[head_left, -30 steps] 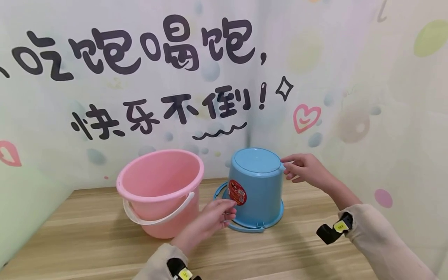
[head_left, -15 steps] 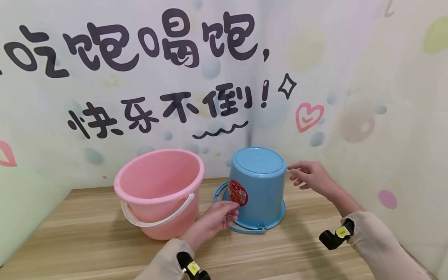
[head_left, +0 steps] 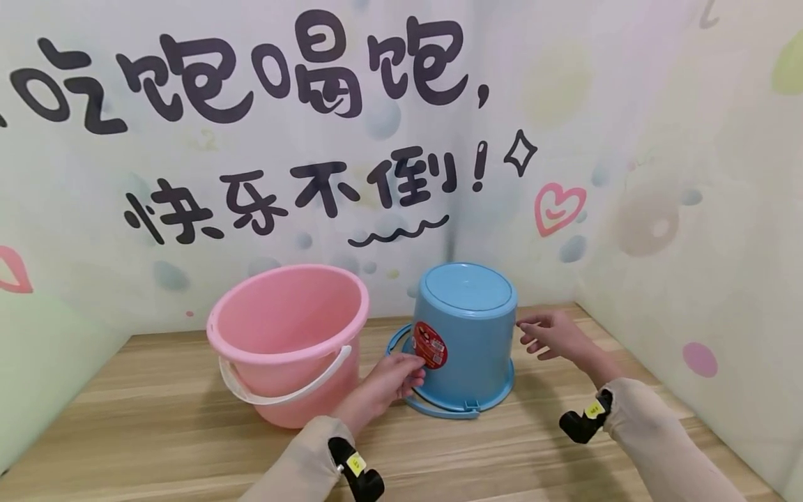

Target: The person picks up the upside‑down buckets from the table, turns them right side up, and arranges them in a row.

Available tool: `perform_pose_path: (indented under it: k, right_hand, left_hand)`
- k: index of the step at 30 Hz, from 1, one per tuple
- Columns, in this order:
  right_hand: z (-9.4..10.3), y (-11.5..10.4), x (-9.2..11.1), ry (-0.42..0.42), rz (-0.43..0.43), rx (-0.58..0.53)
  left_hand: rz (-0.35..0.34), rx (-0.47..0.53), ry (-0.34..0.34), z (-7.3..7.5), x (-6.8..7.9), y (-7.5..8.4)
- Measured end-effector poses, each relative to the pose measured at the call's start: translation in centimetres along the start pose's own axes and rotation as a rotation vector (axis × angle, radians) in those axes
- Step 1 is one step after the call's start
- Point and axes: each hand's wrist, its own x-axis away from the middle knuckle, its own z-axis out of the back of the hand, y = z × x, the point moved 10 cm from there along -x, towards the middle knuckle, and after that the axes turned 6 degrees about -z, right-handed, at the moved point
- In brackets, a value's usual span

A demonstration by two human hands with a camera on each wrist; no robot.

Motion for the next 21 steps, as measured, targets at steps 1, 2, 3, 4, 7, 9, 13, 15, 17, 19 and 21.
perform_pose_path:
  k: [1,2,3,4,7,9,13,15,17,19,21]
  right_hand:
    - [-0.2,0.3,-0.2,-0.009,-0.010,-0.005]
    - [-0.4,0.7,-0.4,-0.015,-0.022,-0.010]
    - [-0.7,1.0,-0.6,-0.022,-0.033,-0.015]
    - [-0.9,1.4,-0.8,-0.028,-0.046,-0.017]
    - [-1.4,2.4,-1.3,-0.047,-0.079,-0.030]
    - [-1.6,3.2,-1.7,-0.055,-0.107,-0.028]
    - [-2.2,4.7,-2.4,-0.077,-0.174,-0.009]
    - [-2.4,5.3,-2.5,-0.090,-0.195,0.001]
    - [-2.7,5.7,-2.8,-0.102,-0.208,0.003]
    - [-2.9,5.9,-2.9,-0.108,-0.220,0.012]
    - [-3.1,6.1,-3.1,-0.120,-0.231,0.025]
  left_hand:
    - [-0.010,-0.026,0.005,0.1,-0.1,0.1]
    - [-0.023,-0.056,0.008,0.2,-0.2,0.2]
    - [-0.034,-0.087,0.012,0.3,-0.3,0.3]
    - [-0.048,-0.120,0.015,0.3,-0.4,0.4]
    - [-0.089,-0.209,0.015,0.3,-0.6,0.8]
    - [-0.120,-0.264,0.014,0.3,-0.7,1.0]
    - [-0.202,-0.346,-0.011,0.2,-0.9,1.5]
    - [-0.252,-0.382,-0.054,-0.2,-0.9,1.7]
    - [-0.298,-0.421,-0.109,-0.6,-0.8,1.9]
    - [-0.325,-0.455,-0.169,-1.1,-0.6,2.0]
    - [-0.343,-0.492,-0.217,-1.4,-0.5,2.0]
